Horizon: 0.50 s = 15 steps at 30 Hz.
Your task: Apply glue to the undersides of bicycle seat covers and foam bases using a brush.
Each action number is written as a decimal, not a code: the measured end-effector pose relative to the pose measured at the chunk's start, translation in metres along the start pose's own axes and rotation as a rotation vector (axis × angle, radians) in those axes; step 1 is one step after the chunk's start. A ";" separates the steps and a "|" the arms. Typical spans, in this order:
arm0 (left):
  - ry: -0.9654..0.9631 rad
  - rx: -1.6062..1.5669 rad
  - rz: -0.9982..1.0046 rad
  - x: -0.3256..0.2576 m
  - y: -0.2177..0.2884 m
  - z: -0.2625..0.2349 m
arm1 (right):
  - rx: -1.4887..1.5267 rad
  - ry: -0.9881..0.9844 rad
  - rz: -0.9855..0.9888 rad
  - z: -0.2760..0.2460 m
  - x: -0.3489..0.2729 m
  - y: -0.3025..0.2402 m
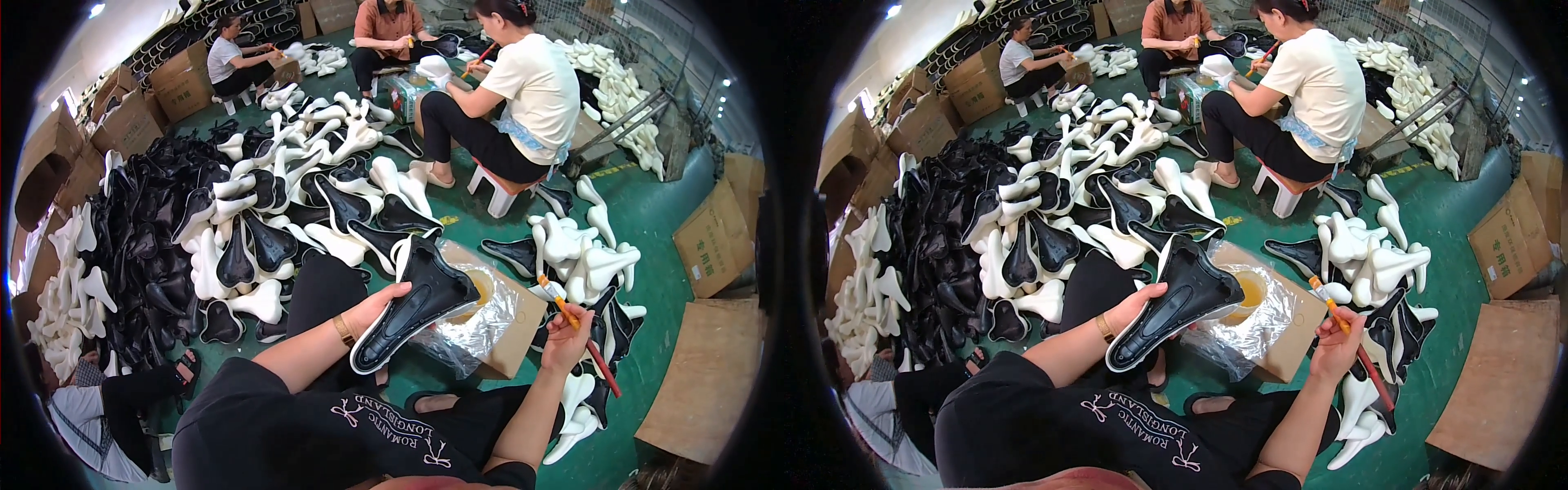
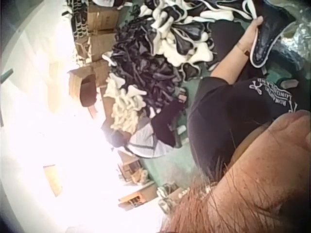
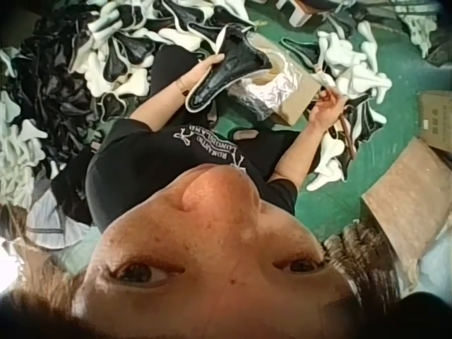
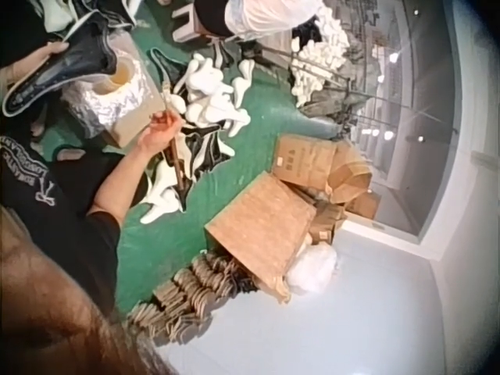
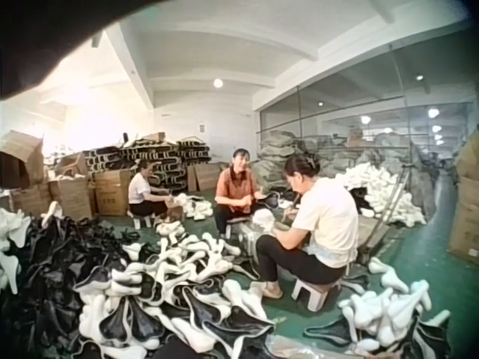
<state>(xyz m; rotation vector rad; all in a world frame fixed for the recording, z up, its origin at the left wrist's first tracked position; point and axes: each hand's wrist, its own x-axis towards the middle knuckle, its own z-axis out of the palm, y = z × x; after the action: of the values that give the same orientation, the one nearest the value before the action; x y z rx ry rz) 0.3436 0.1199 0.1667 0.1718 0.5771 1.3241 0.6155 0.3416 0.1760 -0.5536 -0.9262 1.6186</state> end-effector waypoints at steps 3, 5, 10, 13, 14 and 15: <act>-0.006 0.009 0.009 0.001 0.000 -0.002 | 0.005 -0.004 0.007 0.003 0.000 0.001; 0.014 -0.002 0.004 -0.001 0.000 -0.002 | -0.004 0.000 0.007 0.004 -0.002 0.001; 0.023 -0.004 0.009 -0.006 -0.004 0.001 | -0.004 -0.011 0.027 0.002 -0.005 0.003; 0.007 -0.029 -0.003 -0.006 -0.006 -0.002 | -0.015 -0.025 0.034 -0.004 -0.007 0.005; -0.024 -0.065 -0.020 -0.004 -0.006 -0.003 | -0.025 -0.036 0.027 -0.008 -0.008 0.006; -0.021 -0.072 -0.038 -0.003 -0.006 -0.004 | -0.033 -0.018 0.031 -0.011 -0.005 0.009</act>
<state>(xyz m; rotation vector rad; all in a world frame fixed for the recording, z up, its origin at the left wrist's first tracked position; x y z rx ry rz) 0.3461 0.1149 0.1620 0.1154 0.5116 1.3024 0.6199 0.3391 0.1621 -0.5790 -0.9633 1.6415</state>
